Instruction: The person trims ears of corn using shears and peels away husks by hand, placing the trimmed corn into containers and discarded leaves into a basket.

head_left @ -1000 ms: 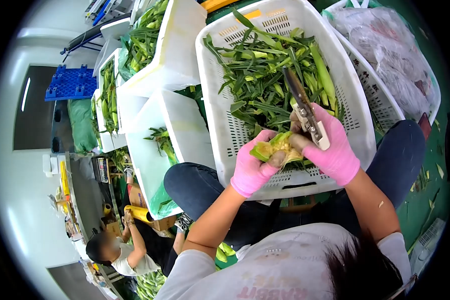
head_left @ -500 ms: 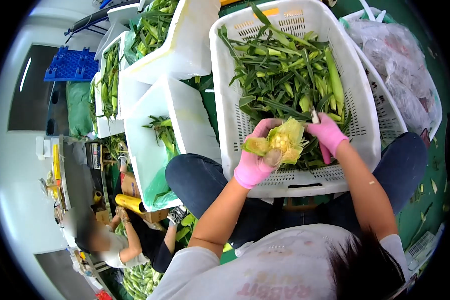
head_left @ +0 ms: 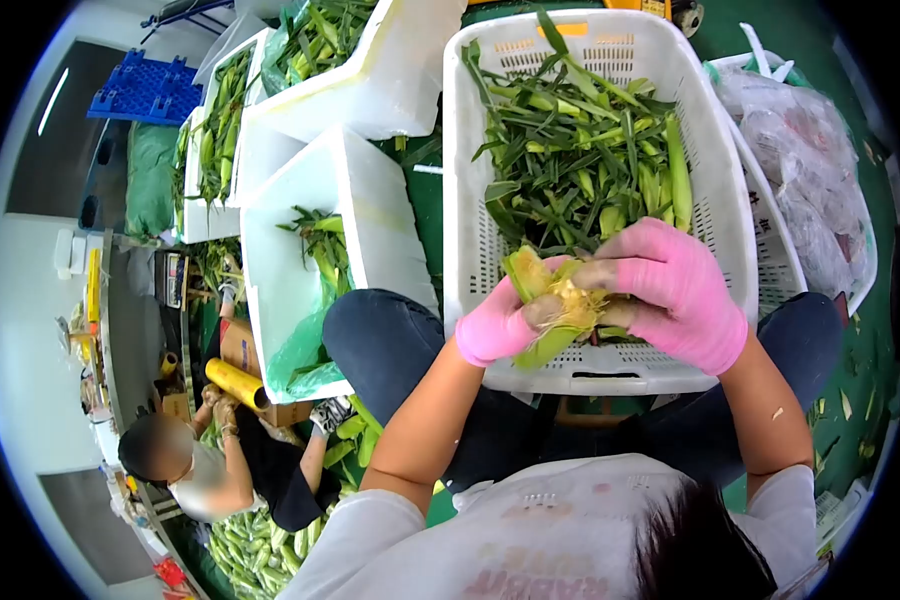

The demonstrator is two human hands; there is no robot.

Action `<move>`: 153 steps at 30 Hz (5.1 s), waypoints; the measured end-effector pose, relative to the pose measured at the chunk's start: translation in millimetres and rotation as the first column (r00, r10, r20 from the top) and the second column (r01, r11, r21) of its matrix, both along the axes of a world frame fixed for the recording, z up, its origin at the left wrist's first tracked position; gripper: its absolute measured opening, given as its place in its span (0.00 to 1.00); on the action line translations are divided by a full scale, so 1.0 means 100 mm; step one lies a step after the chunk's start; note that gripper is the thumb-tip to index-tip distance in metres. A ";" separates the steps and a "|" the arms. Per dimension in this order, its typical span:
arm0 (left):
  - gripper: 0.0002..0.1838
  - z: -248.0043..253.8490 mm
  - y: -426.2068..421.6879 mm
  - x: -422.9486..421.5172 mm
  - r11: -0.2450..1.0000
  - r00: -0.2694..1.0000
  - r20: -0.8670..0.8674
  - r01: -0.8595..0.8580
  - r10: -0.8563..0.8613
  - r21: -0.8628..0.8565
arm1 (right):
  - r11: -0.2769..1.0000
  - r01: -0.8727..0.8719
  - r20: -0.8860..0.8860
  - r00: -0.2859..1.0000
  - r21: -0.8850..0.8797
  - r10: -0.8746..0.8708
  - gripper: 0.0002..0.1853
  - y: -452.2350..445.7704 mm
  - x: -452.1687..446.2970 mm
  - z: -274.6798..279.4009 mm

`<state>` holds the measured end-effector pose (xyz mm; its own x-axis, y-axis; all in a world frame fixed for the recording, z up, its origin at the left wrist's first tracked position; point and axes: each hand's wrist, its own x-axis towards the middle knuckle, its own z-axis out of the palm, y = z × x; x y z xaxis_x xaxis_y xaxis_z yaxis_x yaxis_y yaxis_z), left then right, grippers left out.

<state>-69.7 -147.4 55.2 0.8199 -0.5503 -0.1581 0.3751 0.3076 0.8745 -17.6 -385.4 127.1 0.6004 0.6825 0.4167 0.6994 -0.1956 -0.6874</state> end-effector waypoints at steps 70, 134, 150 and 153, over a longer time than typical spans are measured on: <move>0.33 -0.22 -0.51 0.00 0.896 0.969 0.246 -0.118 0.010 0.429 | 0.949 0.310 -0.214 0.925 -0.047 -0.313 0.05 -0.01 -0.10 -0.47; 0.27 -2.59 4.11 -0.95 0.377 0.206 -0.375 -0.799 0.904 0.469 | 0.805 0.491 -0.886 -0.128 0.333 0.445 0.26 -0.01 -1.32 -0.89; 0.43 0.71 0.06 0.28 0.157 0.744 0.633 -0.613 -0.214 0.774 | 0.921 0.382 -0.645 0.685 -0.079 -0.340 0.48 -0.01 -0.10 -0.56; 0.42 0.35 -0.30 0.22 0.132 0.685 0.686 -0.677 -0.245 0.724 | 0.895 0.432 -0.566 0.713 -0.110 -0.413 0.48 -0.28 -0.03 -0.78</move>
<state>-47.2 -177.0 89.8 0.9769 -0.1217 0.1757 -0.1854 -0.8915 0.4134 -20.2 -413.0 49.5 0.9530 0.2938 -0.0743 0.0350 -0.3502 -0.9360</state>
